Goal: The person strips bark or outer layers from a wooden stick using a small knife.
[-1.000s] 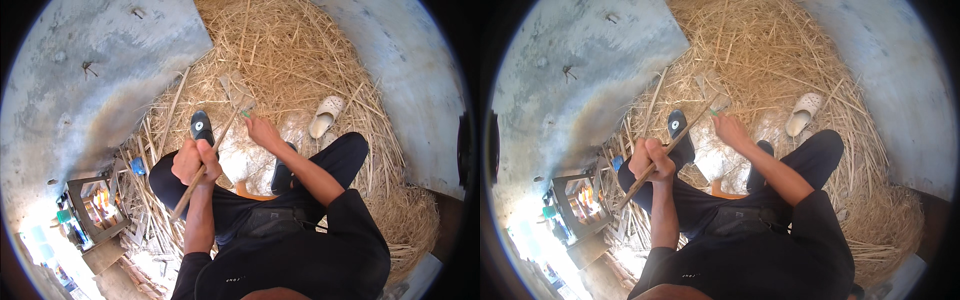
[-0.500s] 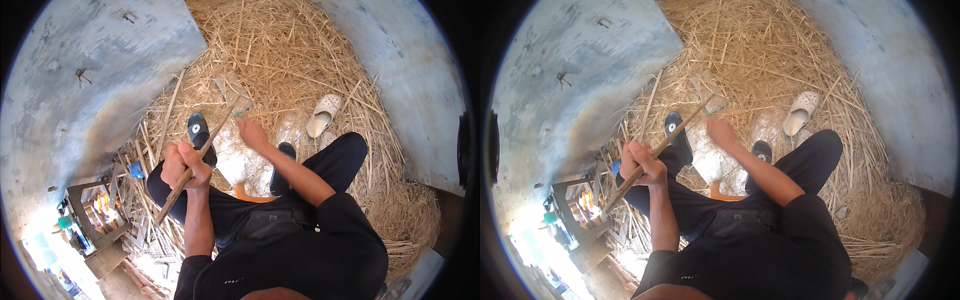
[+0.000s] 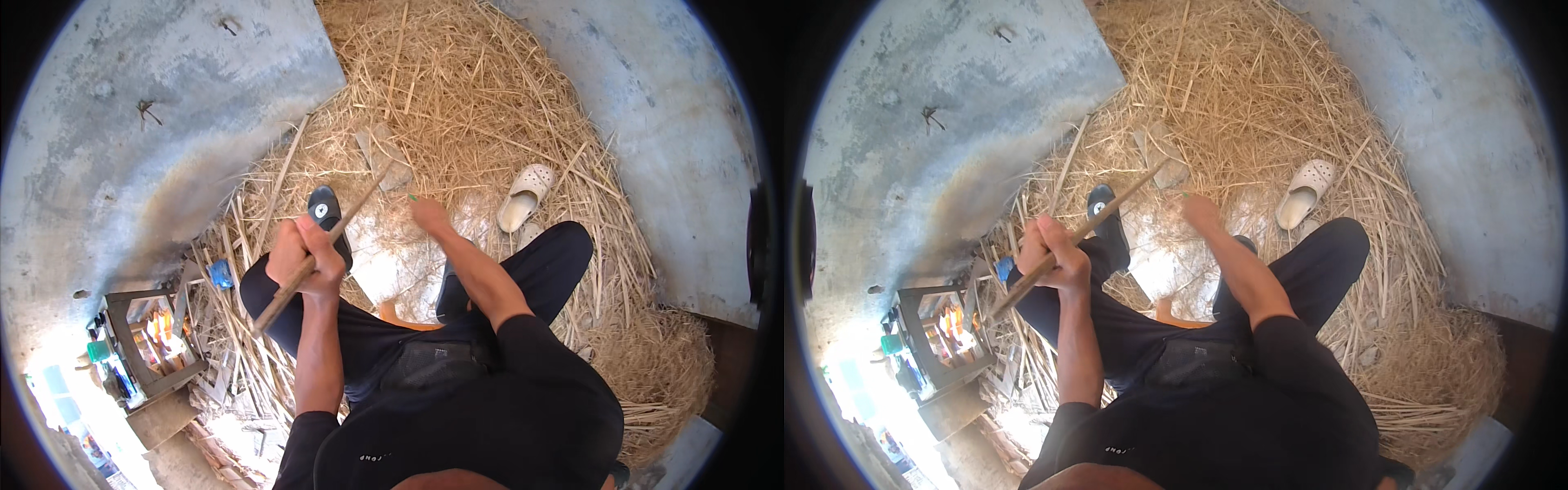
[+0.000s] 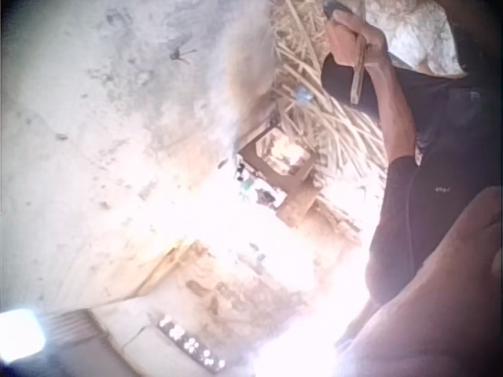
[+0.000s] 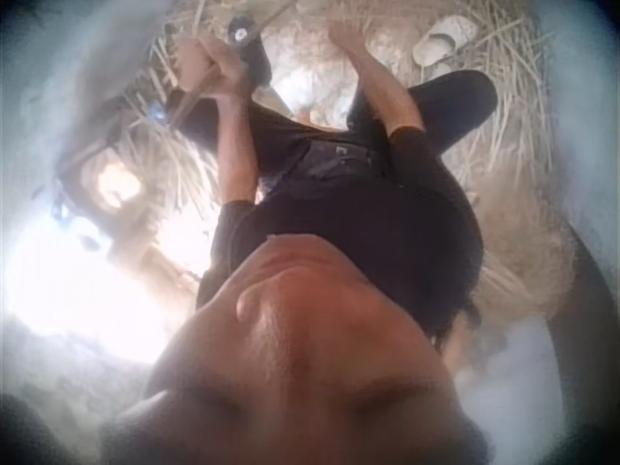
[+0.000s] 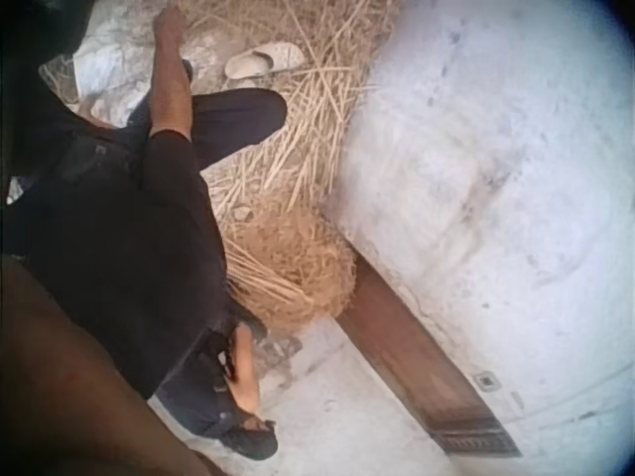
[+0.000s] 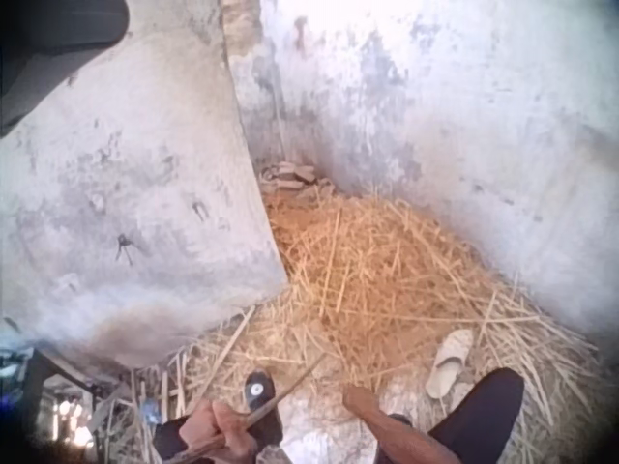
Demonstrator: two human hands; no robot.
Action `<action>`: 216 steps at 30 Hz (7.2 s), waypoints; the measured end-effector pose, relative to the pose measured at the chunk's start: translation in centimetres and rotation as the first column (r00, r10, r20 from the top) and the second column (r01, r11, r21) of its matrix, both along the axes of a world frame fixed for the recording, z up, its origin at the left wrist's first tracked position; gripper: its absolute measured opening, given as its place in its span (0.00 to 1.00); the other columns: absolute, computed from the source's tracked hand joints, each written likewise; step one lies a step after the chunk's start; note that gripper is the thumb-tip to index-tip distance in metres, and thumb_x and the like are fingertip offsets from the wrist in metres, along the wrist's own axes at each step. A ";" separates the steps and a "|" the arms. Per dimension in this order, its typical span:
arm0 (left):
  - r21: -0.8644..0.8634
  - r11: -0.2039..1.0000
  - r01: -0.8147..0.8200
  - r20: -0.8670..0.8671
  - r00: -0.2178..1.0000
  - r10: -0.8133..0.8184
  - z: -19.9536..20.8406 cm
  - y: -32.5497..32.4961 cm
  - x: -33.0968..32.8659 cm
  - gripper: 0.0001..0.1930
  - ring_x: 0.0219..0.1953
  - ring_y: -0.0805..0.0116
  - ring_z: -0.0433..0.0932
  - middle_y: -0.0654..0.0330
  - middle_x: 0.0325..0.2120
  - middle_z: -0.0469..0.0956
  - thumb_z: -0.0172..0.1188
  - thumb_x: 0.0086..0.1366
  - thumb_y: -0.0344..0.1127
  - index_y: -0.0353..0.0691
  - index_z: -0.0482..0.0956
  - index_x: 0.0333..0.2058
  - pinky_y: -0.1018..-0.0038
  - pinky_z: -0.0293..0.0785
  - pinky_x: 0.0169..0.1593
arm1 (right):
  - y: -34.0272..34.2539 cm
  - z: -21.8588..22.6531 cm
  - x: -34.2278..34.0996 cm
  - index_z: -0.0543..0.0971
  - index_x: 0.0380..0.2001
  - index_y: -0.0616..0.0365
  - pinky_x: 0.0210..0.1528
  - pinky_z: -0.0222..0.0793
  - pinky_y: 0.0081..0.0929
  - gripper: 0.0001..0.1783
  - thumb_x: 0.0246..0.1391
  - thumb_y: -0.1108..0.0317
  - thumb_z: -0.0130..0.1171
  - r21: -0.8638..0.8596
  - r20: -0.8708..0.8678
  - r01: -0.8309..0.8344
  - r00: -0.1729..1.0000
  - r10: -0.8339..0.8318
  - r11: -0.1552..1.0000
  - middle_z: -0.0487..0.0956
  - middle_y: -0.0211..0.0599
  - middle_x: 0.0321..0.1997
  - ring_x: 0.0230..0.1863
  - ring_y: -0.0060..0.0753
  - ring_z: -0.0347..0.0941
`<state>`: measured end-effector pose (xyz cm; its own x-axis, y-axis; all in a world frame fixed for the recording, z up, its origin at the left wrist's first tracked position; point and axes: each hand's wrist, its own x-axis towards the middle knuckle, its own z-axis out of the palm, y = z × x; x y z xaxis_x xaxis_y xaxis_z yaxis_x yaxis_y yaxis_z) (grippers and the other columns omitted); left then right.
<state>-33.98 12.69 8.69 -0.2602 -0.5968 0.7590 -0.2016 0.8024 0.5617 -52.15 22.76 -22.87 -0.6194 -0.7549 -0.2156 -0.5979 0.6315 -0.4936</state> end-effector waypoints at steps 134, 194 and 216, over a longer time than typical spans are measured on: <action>0.291 0.720 0.630 -0.038 0.759 -0.650 -2.3 -0.1 3.8 0.13 0.26 0.70 0.61 0.58 0.27 0.64 0.48 0.51 0.27 0.41 0.56 0.34 0.74 0.62 0.32 | 1.0 19.1 9.7 0.71 0.40 0.63 0.33 0.70 0.58 0.22 0.66 0.51 0.41 -0.264 0.153 0.016 0.988 0.026 0.964 0.77 0.63 0.25 0.30 0.66 0.76; 0.305 0.607 0.734 0.259 0.549 -0.794 -2.9 1.3 2.9 0.06 0.16 0.54 0.65 0.54 0.14 0.62 0.47 0.39 0.27 0.35 0.66 0.20 0.66 0.62 0.22 | 0.7 8.8 5.4 0.75 0.32 0.65 0.34 0.72 0.52 0.26 0.66 0.51 0.41 -0.284 -0.049 0.141 0.986 -0.161 0.948 0.78 0.62 0.27 0.31 0.68 0.76; 0.115 0.834 0.539 0.048 0.836 -0.547 -3.6 -0.5 4.8 0.18 0.22 0.67 0.67 0.60 0.23 0.69 0.61 0.62 0.47 0.37 0.70 0.31 0.74 0.65 0.28 | -0.1 15.7 10.1 0.71 0.37 0.59 0.26 0.66 0.57 0.17 0.66 0.55 0.44 -0.602 0.064 -0.021 0.995 0.074 0.798 0.74 0.61 0.20 0.23 0.70 0.71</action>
<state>-29.20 12.15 5.13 -0.6173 -0.4086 0.6723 0.2068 0.7402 0.6398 -42.07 22.71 -7.17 -0.5800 -0.7775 0.2432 -0.5613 0.1651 -0.8110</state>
